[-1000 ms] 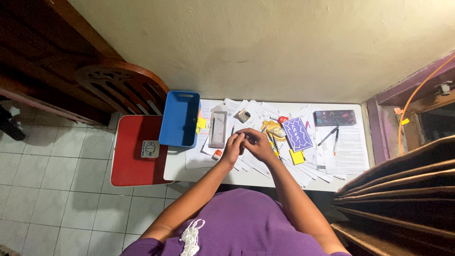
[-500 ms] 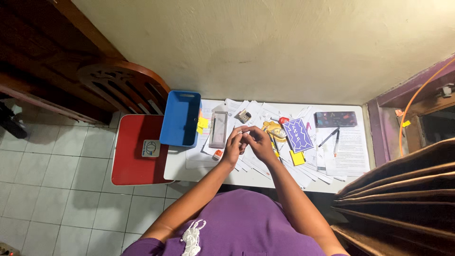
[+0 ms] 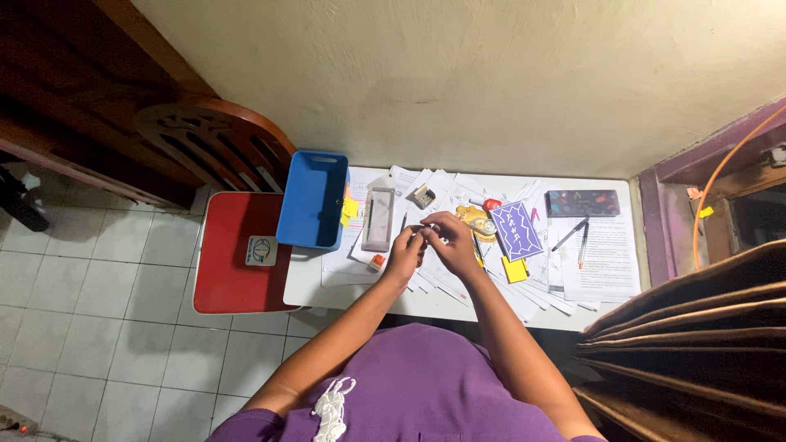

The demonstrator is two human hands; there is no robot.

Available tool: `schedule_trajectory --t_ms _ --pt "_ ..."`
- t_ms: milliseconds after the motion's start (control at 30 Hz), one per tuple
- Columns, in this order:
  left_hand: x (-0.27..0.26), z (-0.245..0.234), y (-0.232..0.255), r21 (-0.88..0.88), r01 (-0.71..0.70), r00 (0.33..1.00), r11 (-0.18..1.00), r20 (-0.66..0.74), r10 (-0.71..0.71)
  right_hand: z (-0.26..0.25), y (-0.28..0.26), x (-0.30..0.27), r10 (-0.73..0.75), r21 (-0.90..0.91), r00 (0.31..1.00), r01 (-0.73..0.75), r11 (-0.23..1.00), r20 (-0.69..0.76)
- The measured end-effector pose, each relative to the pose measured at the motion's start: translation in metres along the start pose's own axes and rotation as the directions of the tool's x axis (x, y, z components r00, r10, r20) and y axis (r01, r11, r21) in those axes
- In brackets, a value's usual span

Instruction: The person disassembles and reassembles a pen by hand on a desk, handling the internal spring, the tube, and the outer casing parts. The workspace contains various papers and a phone displaying a video.

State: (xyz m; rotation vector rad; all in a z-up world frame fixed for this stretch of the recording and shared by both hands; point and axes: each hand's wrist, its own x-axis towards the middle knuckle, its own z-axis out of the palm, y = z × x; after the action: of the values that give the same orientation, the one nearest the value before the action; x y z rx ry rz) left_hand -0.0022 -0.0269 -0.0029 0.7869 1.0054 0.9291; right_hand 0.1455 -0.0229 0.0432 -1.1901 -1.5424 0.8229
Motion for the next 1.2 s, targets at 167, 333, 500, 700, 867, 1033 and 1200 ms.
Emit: schedule_trajectory --t_ms 167,333,500,700,867,1033,1200 --pt "0.003 -0.002 0.0 -0.055 0.001 1.0 0.998 -0.03 -0.003 -0.004 -0.015 0.003 -0.015 0.076 0.997 0.009 0.997 0.074" --pt "0.006 -0.007 -0.009 -0.105 -0.004 1.0 0.994 -0.023 0.002 -0.001 -0.007 0.001 0.04 0.083 0.996 -0.047 0.995 0.085" --pt "0.005 -0.006 -0.012 -0.142 -0.063 0.997 0.988 0.027 0.068 0.004 0.012 -0.001 0.025 0.245 0.996 -0.046 0.969 0.088" --pt "-0.004 0.006 0.0 -0.029 -0.019 0.999 0.999 0.046 0.02 0.007 0.026 -0.004 0.165 0.357 0.982 -0.188 0.915 0.095" --pt "-0.006 0.004 0.006 -0.019 0.01 0.998 1.0 0.06 -0.009 0.008 0.032 -0.005 0.222 0.313 0.973 -0.229 0.922 0.058" --pt "0.0 -0.002 -0.005 -0.033 -0.011 0.996 0.999 0.092 0.014 0.006 0.041 -0.005 0.209 0.359 0.976 -0.219 0.907 0.068" --pt "0.01 -0.011 -0.018 -0.11 -0.054 0.994 0.993 0.085 0.064 -0.005 0.024 -0.001 0.122 0.392 0.982 -0.169 0.904 0.141"
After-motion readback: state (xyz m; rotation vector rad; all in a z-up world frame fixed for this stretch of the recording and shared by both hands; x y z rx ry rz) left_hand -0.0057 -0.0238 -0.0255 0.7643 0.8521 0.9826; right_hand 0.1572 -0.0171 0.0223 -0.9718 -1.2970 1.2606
